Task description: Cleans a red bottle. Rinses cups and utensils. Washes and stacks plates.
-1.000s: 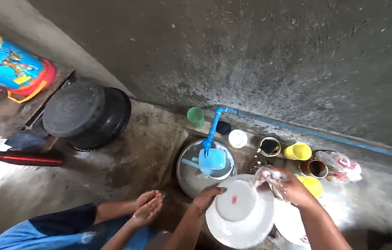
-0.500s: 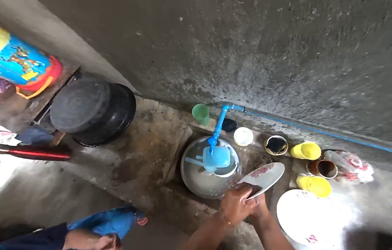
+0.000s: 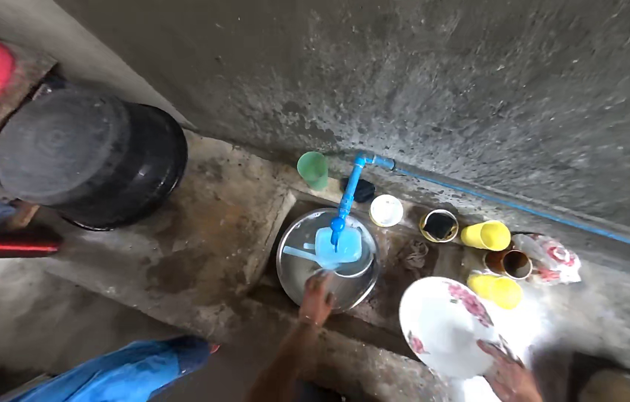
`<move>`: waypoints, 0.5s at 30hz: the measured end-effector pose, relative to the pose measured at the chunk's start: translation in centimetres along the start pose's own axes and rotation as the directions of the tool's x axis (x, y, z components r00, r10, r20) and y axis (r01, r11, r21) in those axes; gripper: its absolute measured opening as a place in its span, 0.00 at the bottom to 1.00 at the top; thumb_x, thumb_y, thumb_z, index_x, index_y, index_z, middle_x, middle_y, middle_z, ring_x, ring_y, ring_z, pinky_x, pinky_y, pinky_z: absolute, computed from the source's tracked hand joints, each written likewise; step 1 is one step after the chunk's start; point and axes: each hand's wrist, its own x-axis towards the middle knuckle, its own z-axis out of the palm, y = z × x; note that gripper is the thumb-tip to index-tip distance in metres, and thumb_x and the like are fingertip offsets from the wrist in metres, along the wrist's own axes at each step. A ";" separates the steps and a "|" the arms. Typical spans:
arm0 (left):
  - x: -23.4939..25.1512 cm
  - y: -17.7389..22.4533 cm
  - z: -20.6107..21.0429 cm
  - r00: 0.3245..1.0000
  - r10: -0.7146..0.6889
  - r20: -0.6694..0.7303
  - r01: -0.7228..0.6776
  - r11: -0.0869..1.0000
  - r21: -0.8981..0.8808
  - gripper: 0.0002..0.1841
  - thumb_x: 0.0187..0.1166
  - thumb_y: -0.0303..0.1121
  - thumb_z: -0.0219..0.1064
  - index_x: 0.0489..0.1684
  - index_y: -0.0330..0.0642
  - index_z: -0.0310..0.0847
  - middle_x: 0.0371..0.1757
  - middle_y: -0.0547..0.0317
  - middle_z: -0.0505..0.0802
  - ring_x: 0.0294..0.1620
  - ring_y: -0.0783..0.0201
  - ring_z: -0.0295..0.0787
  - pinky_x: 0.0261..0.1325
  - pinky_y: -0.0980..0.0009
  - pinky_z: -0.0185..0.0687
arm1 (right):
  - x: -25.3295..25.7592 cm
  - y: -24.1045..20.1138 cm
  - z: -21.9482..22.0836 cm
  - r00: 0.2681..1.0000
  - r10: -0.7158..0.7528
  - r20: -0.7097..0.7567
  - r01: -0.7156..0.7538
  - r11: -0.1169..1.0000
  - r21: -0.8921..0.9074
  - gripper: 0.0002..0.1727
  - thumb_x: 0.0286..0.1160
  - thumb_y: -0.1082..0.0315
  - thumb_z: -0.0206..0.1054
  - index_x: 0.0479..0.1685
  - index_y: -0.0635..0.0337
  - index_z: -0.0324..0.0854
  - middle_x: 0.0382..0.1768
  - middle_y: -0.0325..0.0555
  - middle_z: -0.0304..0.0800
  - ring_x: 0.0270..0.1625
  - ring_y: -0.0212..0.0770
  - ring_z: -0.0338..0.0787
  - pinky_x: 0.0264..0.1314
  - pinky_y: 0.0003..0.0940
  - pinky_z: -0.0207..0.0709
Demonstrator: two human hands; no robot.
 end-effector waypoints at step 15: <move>9.5 -4.8 0.3 0.610 -0.750 0.255 0.792 0.588 -0.165 0.22 0.90 0.36 0.56 0.71 0.24 0.75 0.76 0.29 0.79 0.80 0.39 0.72 0.81 0.44 0.65 | 5.4 4.3 -7.8 0.919 0.101 -0.382 -0.195 0.957 -0.216 0.23 0.81 0.66 0.67 0.72 0.62 0.72 0.45 0.49 0.84 0.36 0.37 0.83 0.35 0.40 0.80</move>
